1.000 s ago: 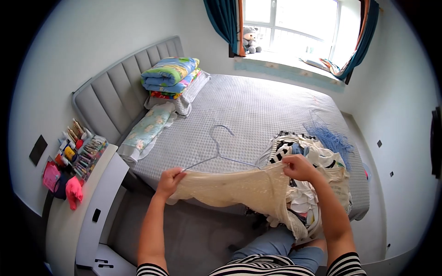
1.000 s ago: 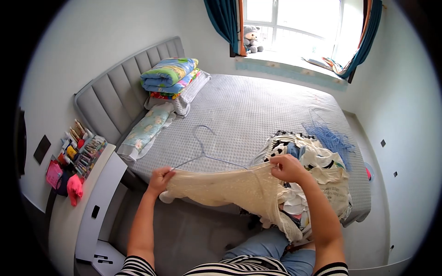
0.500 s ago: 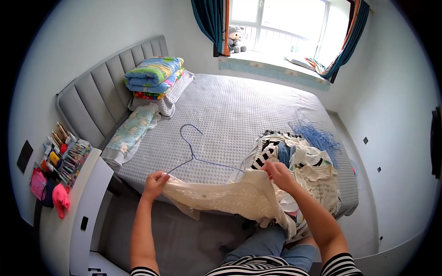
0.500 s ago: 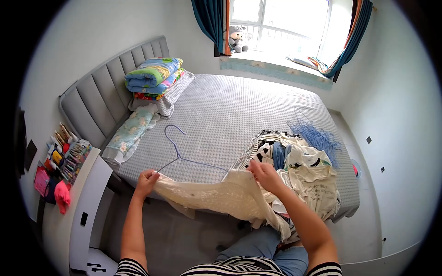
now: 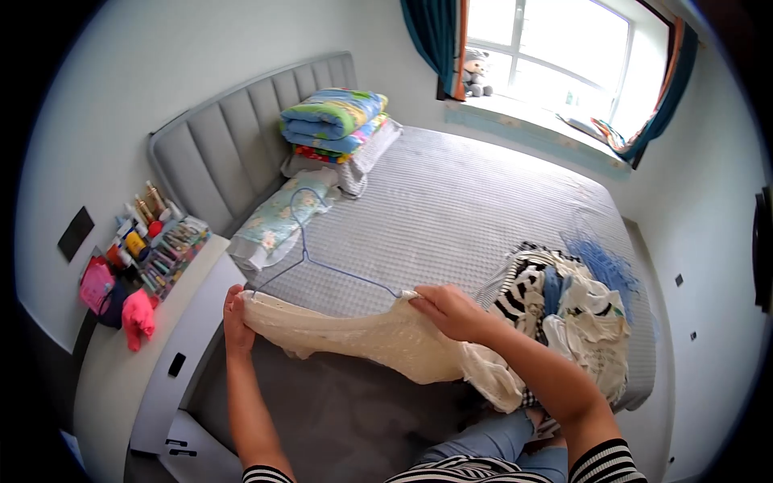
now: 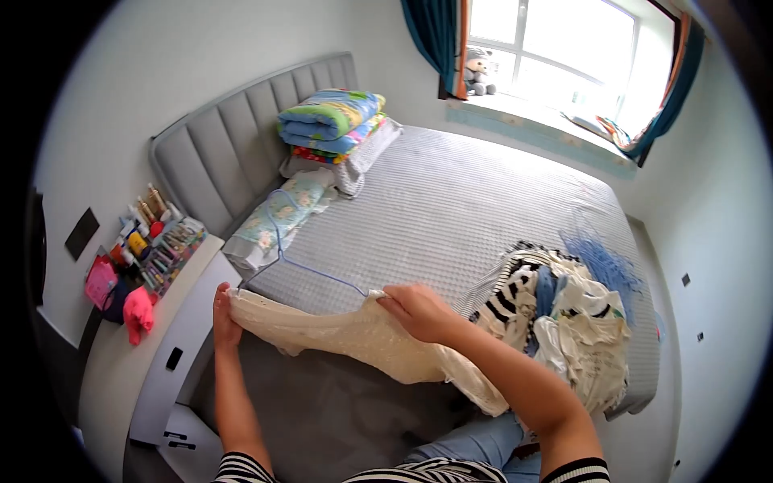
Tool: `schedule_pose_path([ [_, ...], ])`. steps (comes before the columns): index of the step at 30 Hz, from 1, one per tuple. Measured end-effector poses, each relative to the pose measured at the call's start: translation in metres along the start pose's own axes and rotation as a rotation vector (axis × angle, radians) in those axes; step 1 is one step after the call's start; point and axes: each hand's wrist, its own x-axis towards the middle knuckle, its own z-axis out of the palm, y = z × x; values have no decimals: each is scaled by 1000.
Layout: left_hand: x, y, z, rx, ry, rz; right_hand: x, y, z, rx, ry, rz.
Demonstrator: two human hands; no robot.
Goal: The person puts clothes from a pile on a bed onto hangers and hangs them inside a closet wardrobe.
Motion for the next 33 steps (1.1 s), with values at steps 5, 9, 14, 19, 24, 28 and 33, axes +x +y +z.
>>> schedule_pose_path([
  [5, -2, 33, 12, 7, 47, -27, -12, 0, 25, 272, -133, 74],
  [9, 16, 8, 27, 138, 0, -160, -27, 39, 27, 378, -117, 176],
  [14, 62, -89, 54, 333, 50, -270, -32, 116, 8, 556, -34, 490],
  [19, 132, -187, 115, 435, -24, -355, -15, 241, -13, 674, 286, 651],
  [24, 175, -367, 78, 838, -40, -166, 8, 327, 10, 734, 530, 852],
  [28, 99, -394, 87, 1686, -147, -102, 6, 395, 59, 746, 554, 953],
  [33, 12, -362, 124, 1764, -494, -331, -13, 412, 96, 150, 562, 753],
])
